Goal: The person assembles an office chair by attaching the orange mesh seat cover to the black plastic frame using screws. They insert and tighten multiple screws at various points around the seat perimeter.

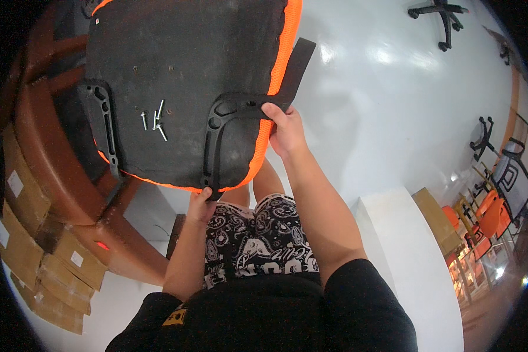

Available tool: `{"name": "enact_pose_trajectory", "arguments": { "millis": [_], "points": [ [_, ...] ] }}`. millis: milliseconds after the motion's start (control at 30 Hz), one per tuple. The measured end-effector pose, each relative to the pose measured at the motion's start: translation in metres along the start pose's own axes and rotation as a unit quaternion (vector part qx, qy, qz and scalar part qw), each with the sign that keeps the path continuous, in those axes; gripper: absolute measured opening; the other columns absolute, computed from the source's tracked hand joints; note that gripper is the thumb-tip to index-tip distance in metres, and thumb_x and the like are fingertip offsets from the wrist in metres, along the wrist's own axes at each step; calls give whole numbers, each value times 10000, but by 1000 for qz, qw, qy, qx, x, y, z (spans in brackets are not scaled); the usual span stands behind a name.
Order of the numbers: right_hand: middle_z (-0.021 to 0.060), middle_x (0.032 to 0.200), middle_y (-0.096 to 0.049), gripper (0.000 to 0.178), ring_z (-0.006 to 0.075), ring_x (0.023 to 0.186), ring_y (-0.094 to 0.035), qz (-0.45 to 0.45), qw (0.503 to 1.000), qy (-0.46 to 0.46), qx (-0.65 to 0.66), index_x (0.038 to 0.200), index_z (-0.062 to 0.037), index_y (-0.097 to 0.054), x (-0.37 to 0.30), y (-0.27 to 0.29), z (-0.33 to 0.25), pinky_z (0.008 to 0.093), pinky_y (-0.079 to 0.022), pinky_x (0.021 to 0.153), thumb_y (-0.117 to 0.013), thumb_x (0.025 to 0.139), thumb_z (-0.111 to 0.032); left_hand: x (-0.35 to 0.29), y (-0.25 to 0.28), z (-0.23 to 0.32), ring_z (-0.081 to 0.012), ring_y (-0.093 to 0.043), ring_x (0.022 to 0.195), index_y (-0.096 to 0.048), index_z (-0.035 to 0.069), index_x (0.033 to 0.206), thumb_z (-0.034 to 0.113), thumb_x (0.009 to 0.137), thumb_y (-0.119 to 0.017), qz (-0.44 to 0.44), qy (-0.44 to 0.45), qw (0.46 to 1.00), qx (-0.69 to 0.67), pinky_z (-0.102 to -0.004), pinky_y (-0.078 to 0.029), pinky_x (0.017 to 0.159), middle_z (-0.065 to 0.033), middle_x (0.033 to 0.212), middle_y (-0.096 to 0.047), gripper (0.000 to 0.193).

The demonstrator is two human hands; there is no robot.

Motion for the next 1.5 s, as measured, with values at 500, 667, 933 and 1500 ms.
{"name": "enact_pose_trajectory", "arguments": {
  "millis": [500,667,933,1500],
  "points": [
    [121,1294,-443,558,253,1193,-417,-15,994,9,-104,1283,-4,-366,18,16,-18,400,-322,1010,-542,857,-317,15,-22,-10,-256,-517,1081,-403,-49,1228,26,796,-589,50,20,999,11,-387,-418,934,-127,1194,-509,477],
    [66,1226,-488,559,210,1116,-442,79,983,15,-166,1218,-9,-438,15,12,-28,389,-350,935,-607,815,-357,24,-32,-9,-227,-522,1069,-420,-45,1219,11,795,-589,8,-21,1000,10,-342,-416,930,-121,1185,-513,460],
    [82,1166,-453,636,207,1021,-431,249,949,-1,-193,1232,-83,-410,0,16,-37,439,-350,904,-492,816,-557,39,-29,-19,-214,-546,1007,-477,-34,1172,75,773,-654,40,11,998,48,-329,-428,874,-112,1119,-561,450],
    [85,976,-532,231,282,846,-589,-244,306,302,-869,1006,-134,-601,23,-181,63,374,-492,712,-557,799,-228,28,21,-17,-182,-553,988,-508,-25,1143,59,758,-646,41,-94,995,23,-312,-419,873,-85,1086,-580,418]
  ]
}}
Point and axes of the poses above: each hand's wrist, its own x-axis towards the middle knuckle, its own y-axis out of the back of the hand, z = x × y, the point moved 1 cm from there along x, towards the middle knuckle
